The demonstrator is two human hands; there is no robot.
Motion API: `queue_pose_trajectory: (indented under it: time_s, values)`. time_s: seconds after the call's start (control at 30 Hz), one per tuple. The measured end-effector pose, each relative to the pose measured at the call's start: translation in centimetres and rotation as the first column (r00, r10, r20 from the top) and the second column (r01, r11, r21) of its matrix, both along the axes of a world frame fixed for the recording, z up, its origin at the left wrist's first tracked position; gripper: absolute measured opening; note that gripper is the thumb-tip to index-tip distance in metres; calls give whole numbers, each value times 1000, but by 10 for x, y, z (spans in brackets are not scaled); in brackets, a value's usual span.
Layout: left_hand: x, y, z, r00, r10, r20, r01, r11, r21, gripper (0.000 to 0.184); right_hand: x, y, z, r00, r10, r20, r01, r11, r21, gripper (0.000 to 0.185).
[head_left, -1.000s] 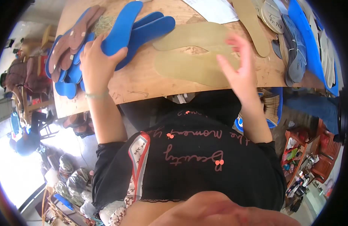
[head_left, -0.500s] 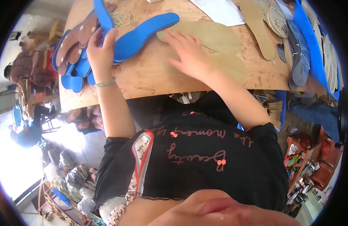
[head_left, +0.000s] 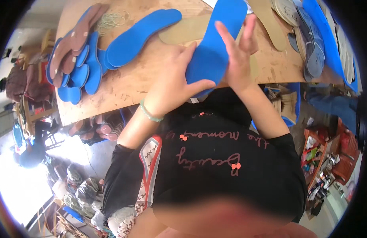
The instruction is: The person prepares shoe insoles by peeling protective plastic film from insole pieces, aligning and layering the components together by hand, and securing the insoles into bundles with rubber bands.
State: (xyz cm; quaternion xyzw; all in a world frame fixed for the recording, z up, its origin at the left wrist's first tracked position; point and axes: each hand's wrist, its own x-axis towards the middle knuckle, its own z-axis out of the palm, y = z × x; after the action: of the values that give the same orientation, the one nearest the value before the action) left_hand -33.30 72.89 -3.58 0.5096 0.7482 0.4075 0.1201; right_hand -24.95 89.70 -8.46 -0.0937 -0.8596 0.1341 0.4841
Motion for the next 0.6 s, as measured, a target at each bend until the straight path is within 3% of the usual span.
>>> queue_pose_trajectory:
  time_s: [0.03, 0.07, 0.1, 0.13, 0.17, 0.2, 0.23, 0.27, 0.3, 0.33, 0.4, 0.47, 0.5, 0.6]
  values:
    - [5, -1, 9, 940, -69, 335, 58, 997, 44, 66, 7, 6, 12, 998, -22, 55, 19, 998, 63, 55]
    - [7, -4, 18, 768, -138, 625, 94, 990, 103, 60, 16, 16, 22, 993, -44, 105, 31, 991, 128, 54]
    - [5, -8, 22, 509, -200, 837, 107, 980, 169, 55, 27, 27, 24, 986, -67, 151, 37, 980, 193, 53]
    - [-4, -17, 7, 503, -341, 794, 191, 940, 283, 55, 33, 59, 11, 996, 50, 76, -61, 986, 155, 34]
    - [-7, -18, 7, 615, -315, 723, 174, 948, 266, 48, 43, 64, 5, 997, 21, -69, -26, 996, -80, 25]
    - [-9, -17, 3, 824, -151, 547, 113, 988, 102, 40, 50, 62, 5, 978, -43, -203, -23, 950, -312, 24]
    - [-11, -17, -4, 954, 6, 301, 7, 999, -41, 32, 52, 60, 14, 901, -197, -386, -95, 779, -620, 26]
    - [-13, -20, -19, 991, 18, 132, -10, 998, -63, 29, 60, 61, 11, 856, -163, -491, -295, 626, -722, 26]
    - [-16, -27, -39, 999, 26, -43, -29, 996, -82, 26, 68, 63, 8, 776, -186, -602, -482, 441, -758, 27]
    - [-17, -30, -52, 976, 29, -218, -52, 994, -98, 24, 97, 74, -28, 701, 16, -713, -684, 300, -665, 26]
    - [-5, -34, -55, 973, 64, -220, -84, 993, -83, 24, 102, 49, -37, 834, -65, -548, -519, 246, -819, 26]
    - [1, -41, -67, 975, 82, -206, -97, 993, -64, 26, 80, -9, -17, 971, -197, -135, -98, 187, -977, 34]
    - [1, -41, -68, 976, 137, -170, -145, 989, -38, 27, 76, -24, -13, 996, -40, -78, -73, 113, -991, 31]
    - [-1, -43, -65, 951, 287, -119, -292, 956, -30, 30, 58, -45, -15, 956, 141, -257, -273, 111, -956, 15]
